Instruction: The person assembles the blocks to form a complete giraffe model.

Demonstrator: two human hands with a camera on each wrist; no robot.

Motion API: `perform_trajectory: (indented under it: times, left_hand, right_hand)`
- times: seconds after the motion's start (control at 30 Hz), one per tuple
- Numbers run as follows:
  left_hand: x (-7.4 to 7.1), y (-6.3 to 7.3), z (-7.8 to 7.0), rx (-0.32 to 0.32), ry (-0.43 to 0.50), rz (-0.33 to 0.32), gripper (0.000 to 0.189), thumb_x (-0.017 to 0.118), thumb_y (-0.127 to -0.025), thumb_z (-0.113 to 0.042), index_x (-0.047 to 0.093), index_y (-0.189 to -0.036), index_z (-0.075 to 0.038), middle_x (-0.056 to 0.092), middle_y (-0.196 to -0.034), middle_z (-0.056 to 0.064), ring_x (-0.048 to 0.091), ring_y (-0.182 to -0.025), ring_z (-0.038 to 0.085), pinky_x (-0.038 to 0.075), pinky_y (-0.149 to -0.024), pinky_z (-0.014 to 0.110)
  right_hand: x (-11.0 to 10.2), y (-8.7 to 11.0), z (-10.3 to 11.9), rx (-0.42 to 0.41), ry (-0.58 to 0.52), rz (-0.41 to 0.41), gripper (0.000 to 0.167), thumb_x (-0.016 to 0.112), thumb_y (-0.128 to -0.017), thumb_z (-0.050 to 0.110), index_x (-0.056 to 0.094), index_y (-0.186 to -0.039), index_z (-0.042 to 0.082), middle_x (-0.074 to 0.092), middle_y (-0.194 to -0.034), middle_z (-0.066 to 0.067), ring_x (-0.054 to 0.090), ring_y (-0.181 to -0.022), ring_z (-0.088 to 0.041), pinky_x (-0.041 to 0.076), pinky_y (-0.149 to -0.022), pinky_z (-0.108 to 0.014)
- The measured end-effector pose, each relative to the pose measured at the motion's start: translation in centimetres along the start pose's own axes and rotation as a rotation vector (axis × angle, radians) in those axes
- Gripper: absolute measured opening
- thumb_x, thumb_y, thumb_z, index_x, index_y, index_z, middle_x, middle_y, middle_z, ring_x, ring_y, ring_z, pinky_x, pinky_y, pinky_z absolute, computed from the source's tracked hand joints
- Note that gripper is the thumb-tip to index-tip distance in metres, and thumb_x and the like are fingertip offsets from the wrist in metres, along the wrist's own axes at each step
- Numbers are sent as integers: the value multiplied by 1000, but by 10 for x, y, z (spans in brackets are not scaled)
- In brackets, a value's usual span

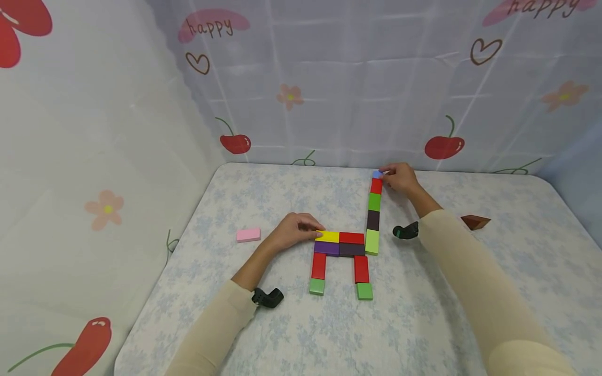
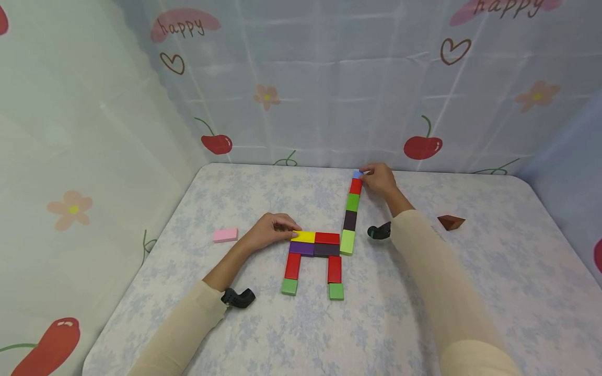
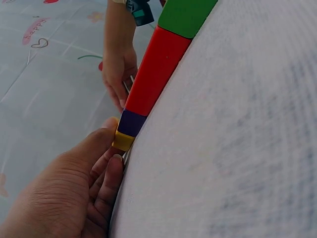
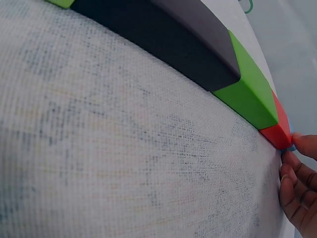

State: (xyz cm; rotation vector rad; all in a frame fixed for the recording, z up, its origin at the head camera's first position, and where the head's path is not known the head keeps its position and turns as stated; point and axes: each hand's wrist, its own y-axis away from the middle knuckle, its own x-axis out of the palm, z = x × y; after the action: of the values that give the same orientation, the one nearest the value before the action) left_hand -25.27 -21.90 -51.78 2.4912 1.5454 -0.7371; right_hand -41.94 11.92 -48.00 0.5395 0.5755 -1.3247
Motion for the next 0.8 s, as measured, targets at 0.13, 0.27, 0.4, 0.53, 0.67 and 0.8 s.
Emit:
perform_trajectory:
  times: [0.13,0.27,0.4,0.53,0.67,0.8]
  left_hand:
    - [0,0,-1,2,0,-3,16,77,-92,-15,81,-108,-15,73,-100,-3,62,-84,17,50,-71,28]
    - [0,0,-2,-4,-3,-4,16,77,-92,-15,81,-107,-16,73,-100,-5,61,-83,16,50,-71,27]
    - [1,-1,-2,-7,1,1,16,77,-92,-14,81,-107,-16,73,-100,-5,61,-83,16,50,-71,27]
    - [1,-2,-2,-5,-2,6,16,77,-92,-14,81,-107,-17,73,-100,-5,61,-83,16,51,-71,28]
    - [1,-2,-3,-5,-6,1,15,77,-92,-15,81,-107,-18,73,-100,-5,61,-83,17,51,-71,28]
    - [0,0,-2,-2,-7,0,15,77,-92,-17,81,-107,-18,73,-101,-5,61,-83,17,50,-70,28]
  right_hand:
    - [0,0,1,2,1,3,34,63,-101,13,66,-132,-2,66,-111,-24,58,-78,-22,47,-60,-24]
    - [-1,3,0,-2,-4,7,41,61,-102,16,60,-137,-5,65,-116,-27,63,-83,-27,48,-61,-23]
    - [-7,14,1,11,-11,-25,43,58,-103,19,56,-139,-6,64,-116,-28,65,-88,-30,49,-62,-21]
    - [-16,33,5,15,-12,-74,41,56,-104,24,60,-136,-2,64,-116,-24,65,-92,-34,51,-64,-22]
    - [-27,56,11,-48,17,-101,39,56,-104,26,63,-132,-1,65,-120,-23,67,-97,-37,52,-69,-26]
    - [-42,84,14,-131,59,-117,39,57,-105,27,65,-130,-2,68,-117,-24,67,-95,-38,52,-68,-26]
